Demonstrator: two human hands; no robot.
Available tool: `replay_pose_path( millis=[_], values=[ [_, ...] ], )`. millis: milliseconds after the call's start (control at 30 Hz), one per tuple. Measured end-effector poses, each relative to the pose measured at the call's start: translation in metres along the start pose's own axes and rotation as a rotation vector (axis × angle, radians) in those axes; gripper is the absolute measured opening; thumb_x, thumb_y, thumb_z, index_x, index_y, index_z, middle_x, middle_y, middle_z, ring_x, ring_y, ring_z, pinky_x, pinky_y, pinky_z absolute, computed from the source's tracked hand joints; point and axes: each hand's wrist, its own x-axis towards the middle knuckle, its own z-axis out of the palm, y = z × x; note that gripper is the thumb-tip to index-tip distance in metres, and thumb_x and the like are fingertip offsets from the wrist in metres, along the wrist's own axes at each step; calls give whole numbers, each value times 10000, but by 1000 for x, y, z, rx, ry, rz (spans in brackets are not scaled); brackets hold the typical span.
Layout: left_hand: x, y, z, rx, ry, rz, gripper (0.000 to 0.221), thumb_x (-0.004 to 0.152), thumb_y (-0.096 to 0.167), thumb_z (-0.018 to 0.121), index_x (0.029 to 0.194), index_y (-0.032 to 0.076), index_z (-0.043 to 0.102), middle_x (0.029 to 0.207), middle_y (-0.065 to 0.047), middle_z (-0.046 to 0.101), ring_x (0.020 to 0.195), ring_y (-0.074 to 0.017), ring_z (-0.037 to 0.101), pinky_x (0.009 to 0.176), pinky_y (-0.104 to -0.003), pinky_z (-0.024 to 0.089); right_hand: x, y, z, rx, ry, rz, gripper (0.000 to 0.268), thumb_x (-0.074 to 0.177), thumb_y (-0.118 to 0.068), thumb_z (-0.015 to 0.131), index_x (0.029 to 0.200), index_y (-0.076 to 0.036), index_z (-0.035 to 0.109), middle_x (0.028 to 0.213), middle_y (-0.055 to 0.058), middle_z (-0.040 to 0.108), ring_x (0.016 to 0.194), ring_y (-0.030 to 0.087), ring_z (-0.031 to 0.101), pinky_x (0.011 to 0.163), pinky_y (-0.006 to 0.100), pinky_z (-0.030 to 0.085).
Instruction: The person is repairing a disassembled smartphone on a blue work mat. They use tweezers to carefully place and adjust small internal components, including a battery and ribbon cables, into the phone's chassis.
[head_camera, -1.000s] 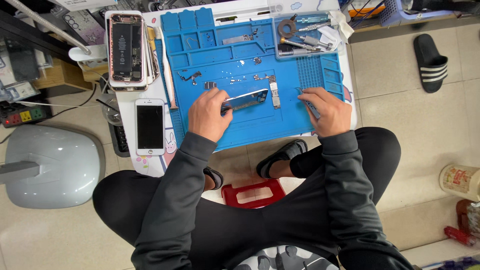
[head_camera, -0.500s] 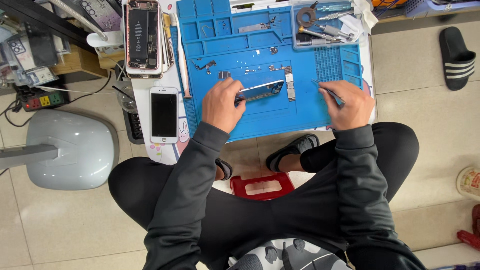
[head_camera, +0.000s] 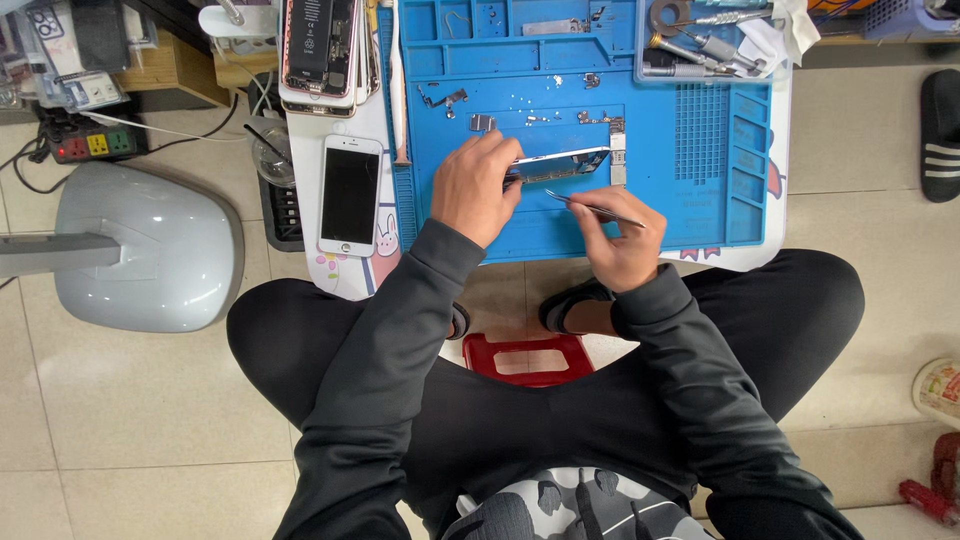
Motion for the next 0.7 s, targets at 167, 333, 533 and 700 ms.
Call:
replay_pose_path(
  millis=[167,333,533,700],
  values=[
    [-2,-2,4,8,16,0,310,787,26,860,918,140,603,810,-5,508,798,-268,672,674,-443,589,7,-6,16,-24,-36,3,111,1054,-12,694,1095,-35,794,850,111,750,725,323,730,558,397,598],
    [-1,-3,8,-1,40,4,311,783,19,847,912,152,598,810,-2,506,803,-273,675,672,-435,585,11,-9,20,-40,-78,3,118,1071,3,664,1106,-24,773,864,129,744,747,350,733,549,417,601],
    [-3,-2,9,-4,49,2,328,767,17,847,905,152,581,810,-5,496,800,-279,667,671,-446,580,7,-2,22,-62,-72,1,108,1048,-4,693,1100,-22,786,874,123,755,731,336,737,537,391,609],
    [-3,-2,10,-3,58,9,315,776,15,838,912,150,587,816,-5,501,814,-295,668,670,-448,575,7,-4,22,-69,-86,-3,113,1057,-11,685,1115,-29,781,874,118,737,733,341,736,527,406,613]
  ],
)
